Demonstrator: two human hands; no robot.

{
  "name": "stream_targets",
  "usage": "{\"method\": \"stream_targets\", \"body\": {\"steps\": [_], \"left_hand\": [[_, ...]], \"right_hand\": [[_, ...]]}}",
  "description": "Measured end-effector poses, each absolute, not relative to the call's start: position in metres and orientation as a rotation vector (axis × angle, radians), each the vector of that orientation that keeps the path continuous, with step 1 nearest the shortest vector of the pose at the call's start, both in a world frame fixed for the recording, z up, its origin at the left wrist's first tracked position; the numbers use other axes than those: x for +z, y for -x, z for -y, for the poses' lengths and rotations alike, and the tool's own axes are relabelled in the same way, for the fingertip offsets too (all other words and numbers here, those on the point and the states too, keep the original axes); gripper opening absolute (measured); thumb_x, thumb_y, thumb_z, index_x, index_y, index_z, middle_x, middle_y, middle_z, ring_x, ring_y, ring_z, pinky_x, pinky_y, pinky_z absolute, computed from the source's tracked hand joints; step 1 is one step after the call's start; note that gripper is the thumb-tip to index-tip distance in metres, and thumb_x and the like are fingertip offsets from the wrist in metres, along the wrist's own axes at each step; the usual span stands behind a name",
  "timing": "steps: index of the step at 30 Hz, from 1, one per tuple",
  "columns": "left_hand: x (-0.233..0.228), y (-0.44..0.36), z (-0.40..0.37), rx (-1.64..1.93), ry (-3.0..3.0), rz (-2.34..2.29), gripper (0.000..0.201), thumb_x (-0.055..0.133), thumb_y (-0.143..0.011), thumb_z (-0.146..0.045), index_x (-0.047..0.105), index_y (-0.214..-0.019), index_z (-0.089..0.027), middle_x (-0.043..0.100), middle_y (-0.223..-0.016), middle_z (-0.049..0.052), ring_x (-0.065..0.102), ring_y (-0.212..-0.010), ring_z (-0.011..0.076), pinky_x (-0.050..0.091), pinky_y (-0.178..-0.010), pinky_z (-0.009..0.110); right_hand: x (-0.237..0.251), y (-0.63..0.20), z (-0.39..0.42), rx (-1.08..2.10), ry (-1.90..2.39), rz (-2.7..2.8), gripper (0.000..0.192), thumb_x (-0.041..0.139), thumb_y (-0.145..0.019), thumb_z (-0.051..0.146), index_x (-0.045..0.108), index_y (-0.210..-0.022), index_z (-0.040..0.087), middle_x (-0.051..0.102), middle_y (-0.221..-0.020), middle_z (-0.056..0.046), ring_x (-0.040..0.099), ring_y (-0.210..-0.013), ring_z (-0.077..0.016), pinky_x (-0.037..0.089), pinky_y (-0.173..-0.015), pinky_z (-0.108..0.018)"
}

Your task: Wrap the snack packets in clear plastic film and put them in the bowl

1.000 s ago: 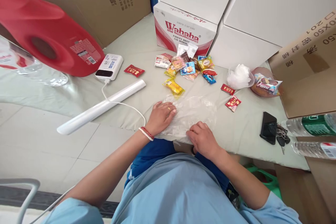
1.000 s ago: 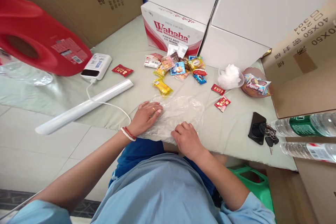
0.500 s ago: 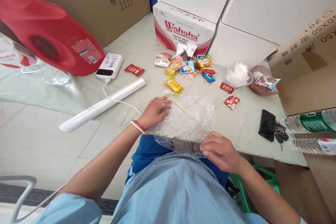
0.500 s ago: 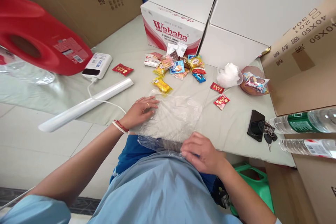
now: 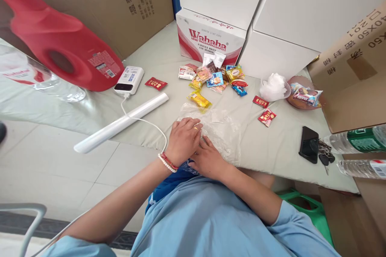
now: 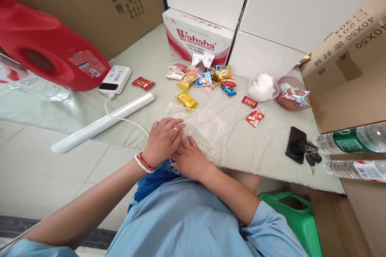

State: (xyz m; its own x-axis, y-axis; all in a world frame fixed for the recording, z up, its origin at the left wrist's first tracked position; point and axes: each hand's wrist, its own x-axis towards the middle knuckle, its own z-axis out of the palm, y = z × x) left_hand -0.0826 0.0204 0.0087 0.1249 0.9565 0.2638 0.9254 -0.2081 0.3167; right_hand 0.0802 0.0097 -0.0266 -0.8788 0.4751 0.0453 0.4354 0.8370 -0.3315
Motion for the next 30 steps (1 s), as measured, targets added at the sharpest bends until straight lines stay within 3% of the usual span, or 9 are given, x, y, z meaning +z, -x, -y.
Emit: {"method": "stream_targets", "body": {"steps": [5, 9, 12, 14, 17, 20, 24, 27, 30], "left_hand": [[-0.022, 0.079, -0.028, 0.537, -2.073, -2.071, 0.049, 0.033, -0.106, -0.036, 0.060, -0.142, -0.017, 0.054, -0.157, 0.016, 0.045, -0.149, 0.0333, 0.033, -0.120, 0.058], [-0.035, 0.085, -0.029, 0.485, -2.169, -2.018, 0.055, 0.035, -0.106, -0.040, 0.051, -0.152, -0.016, 0.043, -0.164, 0.017, 0.037, -0.154, 0.0346, 0.020, -0.125, 0.064], [-0.035, 0.091, -0.026, 0.496, -2.156, -2.043, 0.057, 0.038, -0.105, -0.042, 0.048, -0.155, -0.017, 0.041, -0.165, 0.017, 0.038, -0.154, 0.0349, 0.014, -0.126, 0.067], [-0.035, 0.094, -0.026, 0.503, -2.137, -2.040, 0.058, 0.038, -0.105, -0.042, 0.045, -0.157, -0.017, 0.041, -0.165, 0.017, 0.039, -0.154, 0.0339, 0.011, -0.127, 0.067], [-0.037, 0.098, -0.027, 0.520, -2.140, -2.006, 0.060, 0.037, -0.106, -0.043, 0.040, -0.160, -0.017, 0.038, -0.167, 0.016, 0.036, -0.155, 0.0327, 0.007, -0.127, 0.067], [-0.038, 0.100, -0.027, 0.523, -2.137, -1.998, 0.062, 0.037, -0.106, -0.042, 0.036, -0.162, -0.018, 0.035, -0.168, 0.016, 0.034, -0.156, 0.0328, 0.005, -0.128, 0.068], [-0.037, 0.100, -0.026, 0.515, -2.133, -1.995, 0.061, 0.040, -0.105, -0.042, 0.036, -0.163, -0.021, 0.034, -0.168, 0.015, 0.034, -0.156, 0.0331, 0.005, -0.128, 0.067], [-0.037, 0.100, -0.026, 0.515, -2.133, -1.997, 0.061, 0.040, -0.105, -0.043, 0.037, -0.162, -0.021, 0.034, -0.168, 0.014, 0.034, -0.156, 0.0331, 0.006, -0.128, 0.068], [-0.037, 0.100, -0.026, 0.513, -2.134, -2.005, 0.060, 0.039, -0.106, -0.043, 0.038, -0.161, -0.020, 0.035, -0.168, 0.014, 0.034, -0.156, 0.0326, 0.006, -0.129, 0.067]], "right_hand": [[-0.017, -0.104, -0.021, 0.575, 0.796, 2.656, 0.041, 0.058, -0.102, 0.034, 0.065, -0.140, 0.021, 0.057, -0.152, -0.014, 0.043, -0.148, -0.0291, 0.035, -0.125, -0.053], [-0.027, -0.149, -0.032, 0.452, 1.232, 2.486, 0.046, 0.054, -0.103, 0.035, 0.060, -0.148, 0.024, 0.048, -0.160, -0.015, 0.039, -0.151, -0.0338, 0.034, -0.122, -0.063], [-0.033, -0.188, -0.046, 0.401, 1.397, 2.438, 0.047, 0.054, -0.103, 0.037, 0.059, -0.148, 0.025, 0.049, -0.160, -0.014, 0.041, -0.150, -0.0342, 0.038, -0.119, -0.063], [-0.028, -0.207, -0.061, 0.405, 1.406, 2.431, 0.042, 0.051, -0.104, 0.037, 0.065, -0.141, 0.023, 0.057, -0.153, -0.013, 0.048, -0.144, -0.0326, 0.042, -0.117, -0.059], [-0.008, -0.212, -0.099, 0.386, 1.469, 2.396, 0.038, 0.047, -0.105, 0.041, 0.075, -0.123, 0.021, 0.074, -0.126, -0.013, 0.064, -0.119, -0.0312, 0.050, -0.106, -0.052], [0.014, -0.187, -0.157, 0.304, 1.547, 2.407, 0.039, 0.046, -0.104, 0.042, 0.076, -0.114, 0.021, 0.078, -0.111, -0.012, 0.068, -0.102, -0.0303, 0.052, -0.095, -0.047], [0.029, -0.120, -0.244, 0.193, 1.422, 2.537, 0.038, 0.048, -0.100, 0.030, 0.073, -0.124, 0.015, 0.074, -0.122, -0.015, 0.063, -0.109, -0.0331, 0.048, -0.101, -0.049], [0.027, -0.065, -0.295, 0.027, 1.137, 2.667, 0.061, 0.056, -0.091, 0.016, 0.051, -0.152, 0.013, 0.054, -0.154, -0.016, 0.043, -0.141, -0.0353, 0.036, -0.115, -0.051], [0.022, -0.029, -0.322, -0.067, 1.003, 2.820, 0.060, 0.052, -0.094, 0.011, 0.050, -0.153, 0.014, 0.045, -0.162, -0.015, 0.033, -0.148, -0.0351, 0.027, -0.120, -0.056]]}}
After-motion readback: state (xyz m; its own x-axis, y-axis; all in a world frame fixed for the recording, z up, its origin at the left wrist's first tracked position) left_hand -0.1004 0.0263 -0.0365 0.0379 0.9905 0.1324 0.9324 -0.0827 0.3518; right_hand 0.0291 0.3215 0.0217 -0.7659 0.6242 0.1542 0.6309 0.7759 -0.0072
